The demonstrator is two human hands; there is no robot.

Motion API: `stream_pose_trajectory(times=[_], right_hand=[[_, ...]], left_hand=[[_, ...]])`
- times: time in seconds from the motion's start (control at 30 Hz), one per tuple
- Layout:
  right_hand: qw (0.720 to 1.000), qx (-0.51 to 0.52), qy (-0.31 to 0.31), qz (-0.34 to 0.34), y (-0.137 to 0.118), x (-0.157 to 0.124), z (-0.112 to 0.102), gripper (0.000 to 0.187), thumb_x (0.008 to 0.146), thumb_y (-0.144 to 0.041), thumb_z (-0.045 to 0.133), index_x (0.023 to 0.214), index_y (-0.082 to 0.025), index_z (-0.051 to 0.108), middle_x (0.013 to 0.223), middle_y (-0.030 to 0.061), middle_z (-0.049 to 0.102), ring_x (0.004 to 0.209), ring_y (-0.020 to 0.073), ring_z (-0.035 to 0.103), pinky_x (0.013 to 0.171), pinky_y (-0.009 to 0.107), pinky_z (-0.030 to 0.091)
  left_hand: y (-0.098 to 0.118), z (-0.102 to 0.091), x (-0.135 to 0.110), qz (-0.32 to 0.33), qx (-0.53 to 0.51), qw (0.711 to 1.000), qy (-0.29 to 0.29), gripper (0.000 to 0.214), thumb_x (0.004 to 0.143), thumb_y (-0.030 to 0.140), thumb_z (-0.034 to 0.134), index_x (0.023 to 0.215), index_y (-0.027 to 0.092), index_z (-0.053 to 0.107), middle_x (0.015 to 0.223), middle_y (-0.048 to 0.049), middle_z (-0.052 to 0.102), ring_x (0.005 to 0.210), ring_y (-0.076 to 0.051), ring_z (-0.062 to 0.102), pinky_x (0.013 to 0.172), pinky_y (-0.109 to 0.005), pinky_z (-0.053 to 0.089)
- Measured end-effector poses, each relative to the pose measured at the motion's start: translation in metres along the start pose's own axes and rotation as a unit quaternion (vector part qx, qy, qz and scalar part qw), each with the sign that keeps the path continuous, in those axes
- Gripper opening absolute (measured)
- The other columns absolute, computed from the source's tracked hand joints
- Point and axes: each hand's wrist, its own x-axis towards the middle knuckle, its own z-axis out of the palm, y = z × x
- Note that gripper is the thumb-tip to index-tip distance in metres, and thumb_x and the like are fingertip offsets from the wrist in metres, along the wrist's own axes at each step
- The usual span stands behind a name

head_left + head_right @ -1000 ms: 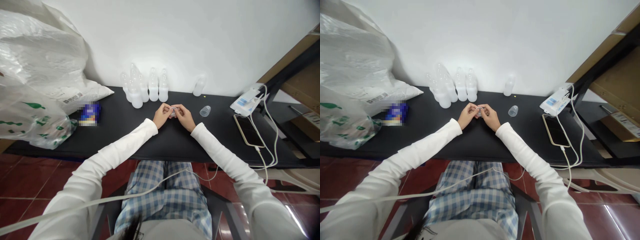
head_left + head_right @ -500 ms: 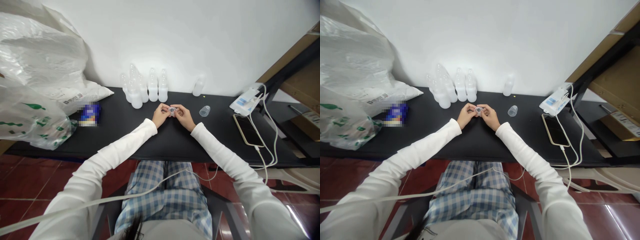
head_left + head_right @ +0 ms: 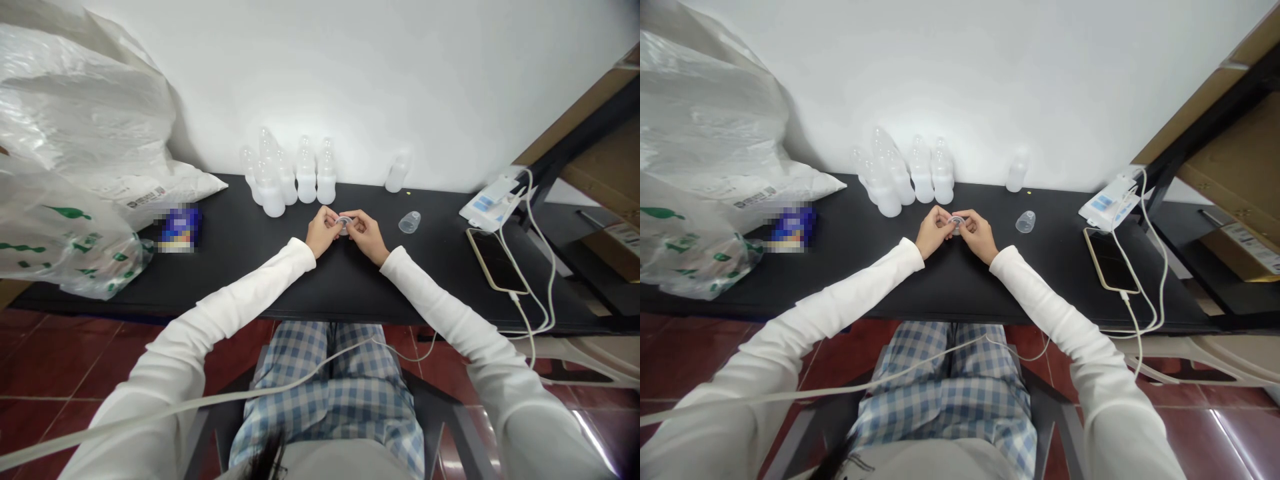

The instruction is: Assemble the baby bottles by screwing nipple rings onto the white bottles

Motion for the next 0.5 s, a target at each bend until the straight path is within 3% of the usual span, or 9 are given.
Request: stream_pose_trajectory(times=[0.27, 0.5], right_hand=[[0.998, -0.035, 0.050, -0.029, -0.011, -0.002, -0.001, 0.042, 0.088, -0.059, 0.061, 0.103, -0.021, 0.068, 0.068, -0.0033, 0.054, 0.058, 0.0103, 0.046, 0.059, 0.026, 0.042], [0.993, -0.072, 0.058, -0.068, -0.014, -0.003, -0.003, 0.038, 0.090, -0.057, 0.058, 0.100, -0.022, 0.070, 0.070, -0.0016, 0.056, 0.060, 0.0123, 0.048, 0.063, 0.028, 0.044]], left_hand=[[-0.001, 0.002, 0.003, 0.006, -0.081, 0.996, -0.034, 0.023, 0.080, 0.020, 0.076, 0.087, 0.018, 0.054, 0.071, 0.0061, 0.059, 0.056, -0.006, 0.061, 0.058, -0.019, 0.051], [0.004, 0.002, -0.002, 0.017, -0.073, 0.996, -0.052, 0.027, 0.079, 0.022, 0.078, 0.086, 0.018, 0.052, 0.071, 0.0057, 0.060, 0.054, -0.005, 0.060, 0.055, -0.018, 0.050]])
